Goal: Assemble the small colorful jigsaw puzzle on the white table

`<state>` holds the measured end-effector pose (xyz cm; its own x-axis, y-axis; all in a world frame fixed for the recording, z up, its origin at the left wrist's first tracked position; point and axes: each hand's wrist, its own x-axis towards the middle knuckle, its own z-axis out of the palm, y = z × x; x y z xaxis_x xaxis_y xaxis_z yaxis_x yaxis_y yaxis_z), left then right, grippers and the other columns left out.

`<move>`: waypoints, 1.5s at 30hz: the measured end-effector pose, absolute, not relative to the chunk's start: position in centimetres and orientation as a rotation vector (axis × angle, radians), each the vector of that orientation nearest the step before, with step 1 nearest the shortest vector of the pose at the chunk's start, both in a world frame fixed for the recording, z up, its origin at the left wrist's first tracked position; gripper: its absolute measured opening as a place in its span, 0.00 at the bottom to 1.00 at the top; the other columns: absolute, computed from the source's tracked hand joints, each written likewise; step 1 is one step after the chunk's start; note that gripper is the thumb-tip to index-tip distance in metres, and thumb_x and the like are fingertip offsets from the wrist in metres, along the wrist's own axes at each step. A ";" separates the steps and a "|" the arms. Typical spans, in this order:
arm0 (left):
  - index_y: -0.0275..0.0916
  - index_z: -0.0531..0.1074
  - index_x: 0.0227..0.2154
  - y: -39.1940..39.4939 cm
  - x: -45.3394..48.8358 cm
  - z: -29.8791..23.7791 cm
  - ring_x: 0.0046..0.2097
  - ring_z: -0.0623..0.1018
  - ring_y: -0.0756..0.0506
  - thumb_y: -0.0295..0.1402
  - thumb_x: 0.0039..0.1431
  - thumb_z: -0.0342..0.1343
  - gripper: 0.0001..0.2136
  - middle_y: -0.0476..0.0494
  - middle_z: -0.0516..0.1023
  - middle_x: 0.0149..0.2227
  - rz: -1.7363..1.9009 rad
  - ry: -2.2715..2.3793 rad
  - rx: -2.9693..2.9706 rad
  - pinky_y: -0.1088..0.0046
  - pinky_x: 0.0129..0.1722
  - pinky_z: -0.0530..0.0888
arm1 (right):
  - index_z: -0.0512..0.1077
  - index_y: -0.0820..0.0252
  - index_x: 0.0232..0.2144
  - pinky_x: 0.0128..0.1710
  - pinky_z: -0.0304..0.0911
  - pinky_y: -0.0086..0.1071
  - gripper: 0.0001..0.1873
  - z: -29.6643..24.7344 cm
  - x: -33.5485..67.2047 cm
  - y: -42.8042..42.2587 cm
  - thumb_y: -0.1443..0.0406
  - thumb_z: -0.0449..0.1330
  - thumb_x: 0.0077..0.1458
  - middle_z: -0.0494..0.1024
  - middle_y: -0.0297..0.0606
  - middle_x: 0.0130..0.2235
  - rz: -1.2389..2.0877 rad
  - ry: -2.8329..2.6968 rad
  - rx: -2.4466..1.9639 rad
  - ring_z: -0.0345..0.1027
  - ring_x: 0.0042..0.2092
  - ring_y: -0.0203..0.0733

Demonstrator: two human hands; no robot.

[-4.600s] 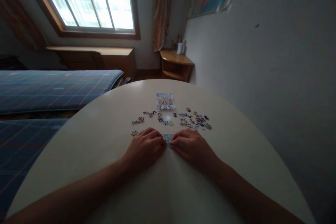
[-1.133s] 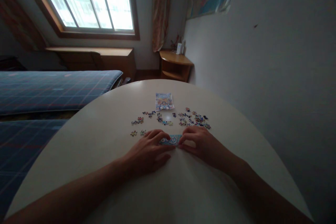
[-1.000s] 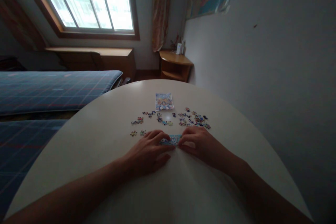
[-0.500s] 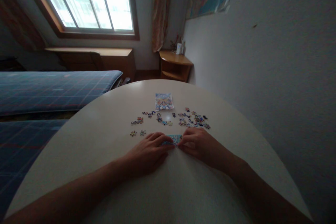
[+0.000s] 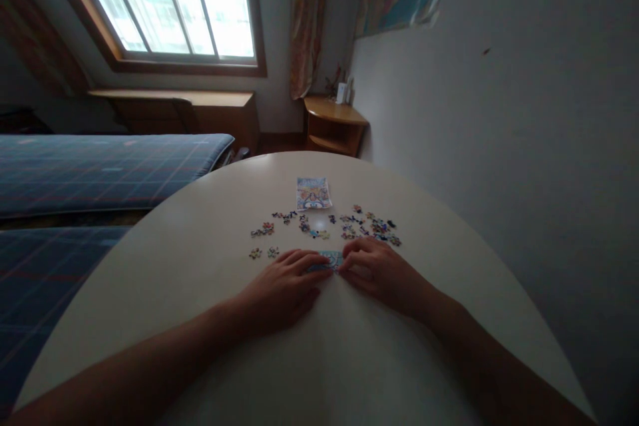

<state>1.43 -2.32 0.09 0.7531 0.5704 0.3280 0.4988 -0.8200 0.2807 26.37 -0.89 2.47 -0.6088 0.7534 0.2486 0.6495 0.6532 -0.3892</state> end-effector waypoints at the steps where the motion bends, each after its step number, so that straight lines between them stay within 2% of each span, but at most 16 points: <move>1: 0.44 0.67 0.59 -2.3 1.4 0.1 0.60 0.69 0.40 0.26 0.63 0.51 0.22 0.41 0.70 0.60 0.601 0.850 2.770 0.54 0.60 0.68 | 0.78 0.55 0.35 0.50 0.64 0.41 0.04 2.3 26.4 -0.7 0.66 0.62 0.59 0.77 0.41 0.44 0.363 -2.482 -1.091 0.70 0.47 0.44; 5: 0.42 0.66 0.59 -2.2 1.6 0.2 0.61 0.69 0.40 0.26 0.63 0.51 0.21 0.41 0.70 0.60 0.609 0.851 2.730 0.55 0.61 0.68 | 0.76 0.56 0.36 0.53 0.63 0.41 0.04 1.6 26.8 0.1 0.68 0.61 0.58 0.77 0.42 0.45 0.408 -2.466 -0.987 0.70 0.49 0.44; 9: 0.40 0.69 0.53 -1.7 1.4 0.3 0.56 0.72 0.42 0.24 0.61 0.52 0.18 0.41 0.74 0.54 0.759 1.024 2.632 0.58 0.57 0.73 | 0.76 0.57 0.36 0.53 0.64 0.40 0.04 1.0 27.2 0.7 0.67 0.61 0.58 0.79 0.41 0.43 0.507 -2.388 -0.981 0.70 0.49 0.43; 12: 0.39 0.72 0.47 -1.1 1.1 0.2 0.51 0.74 0.41 0.24 0.59 0.54 0.13 0.41 0.77 0.50 0.836 1.203 2.581 0.56 0.53 0.75 | 0.76 0.57 0.36 0.52 0.64 0.39 0.04 0.7 27.3 1.1 0.67 0.61 0.59 0.79 0.41 0.43 0.614 -2.297 -1.004 0.71 0.48 0.43; 15: 0.39 0.73 0.45 -0.6 1.0 0.1 0.51 0.75 0.40 0.26 0.59 0.56 0.11 0.41 0.77 0.49 0.819 1.339 2.558 0.53 0.56 0.72 | 0.76 0.57 0.37 0.49 0.66 0.38 0.05 0.3 27.3 1.6 0.65 0.60 0.58 0.80 0.42 0.43 0.695 -2.169 -1.088 0.73 0.46 0.43; 21: 0.39 0.73 0.45 -0.4 0.8 -0.2 0.52 0.74 0.39 0.24 0.59 0.55 0.12 0.42 0.77 0.50 0.782 1.481 2.526 0.51 0.59 0.69 | 0.78 0.59 0.38 0.35 0.65 0.33 0.10 1.0 26.5 3.5 0.62 0.61 0.55 0.81 0.38 0.33 0.787 -2.157 -1.376 0.73 0.33 0.40; 30: 0.36 0.70 0.55 0.0 0.4 -0.5 0.60 0.71 0.39 0.24 0.60 0.51 0.20 0.39 0.74 0.57 0.705 1.449 2.566 0.54 0.63 0.66 | 0.79 0.58 0.38 0.32 0.64 0.33 0.10 0.0 26.0 3.8 0.63 0.59 0.57 0.81 0.37 0.31 0.475 -2.089 -1.345 0.69 0.29 0.38; 32: 0.36 0.70 0.56 0.0 0.4 -0.4 0.60 0.70 0.39 0.25 0.61 0.50 0.20 0.39 0.74 0.58 0.663 1.489 2.566 0.54 0.63 0.65 | 0.79 0.59 0.38 0.35 0.66 0.35 0.10 0.0 26.1 3.8 0.64 0.58 0.58 0.81 0.38 0.33 0.419 -2.096 -1.327 0.70 0.31 0.40; 35: 0.36 0.64 0.61 -0.1 0.3 -0.3 0.65 0.64 0.39 0.26 0.61 0.49 0.24 0.41 0.67 0.64 0.572 1.429 2.634 0.54 0.66 0.61 | 0.78 0.58 0.41 0.47 0.66 0.41 0.11 0.1 26.1 3.7 0.63 0.58 0.60 0.81 0.42 0.42 0.293 -2.162 -1.235 0.73 0.43 0.45; 37: 0.36 0.58 0.65 -0.1 0.3 -0.2 0.69 0.58 0.39 0.28 0.60 0.50 0.29 0.41 0.61 0.67 0.509 1.368 2.681 0.53 0.67 0.58 | 0.76 0.55 0.48 0.57 0.60 0.46 0.15 0.2 25.9 3.6 0.62 0.56 0.62 0.79 0.42 0.50 0.229 -2.272 -1.129 0.69 0.53 0.47; 39: 0.36 0.56 0.66 -0.1 0.2 -0.3 0.69 0.56 0.38 0.29 0.60 0.50 0.30 0.42 0.59 0.68 0.468 1.366 2.696 0.53 0.68 0.56 | 0.73 0.51 0.55 0.62 0.54 0.50 0.18 0.1 25.7 3.4 0.62 0.54 0.65 0.76 0.38 0.56 0.203 -2.385 -1.064 0.64 0.60 0.49; 42: 0.36 0.60 0.63 -0.3 0.3 -0.4 0.68 0.59 0.38 0.31 0.62 0.49 0.26 0.41 0.63 0.66 0.491 1.427 2.699 0.52 0.67 0.57 | 0.73 0.48 0.55 0.63 0.51 0.54 0.19 -0.2 25.5 3.2 0.61 0.50 0.67 0.75 0.35 0.57 0.185 -2.456 -1.098 0.59 0.63 0.51; 45: 0.36 0.65 0.59 -0.6 0.5 -0.3 0.64 0.65 0.37 0.33 0.64 0.50 0.21 0.39 0.69 0.62 0.562 1.515 2.692 0.51 0.66 0.59 | 0.76 0.51 0.52 0.62 0.52 0.54 0.19 -0.4 25.5 3.3 0.59 0.49 0.68 0.78 0.38 0.55 0.160 -2.403 -1.188 0.60 0.62 0.52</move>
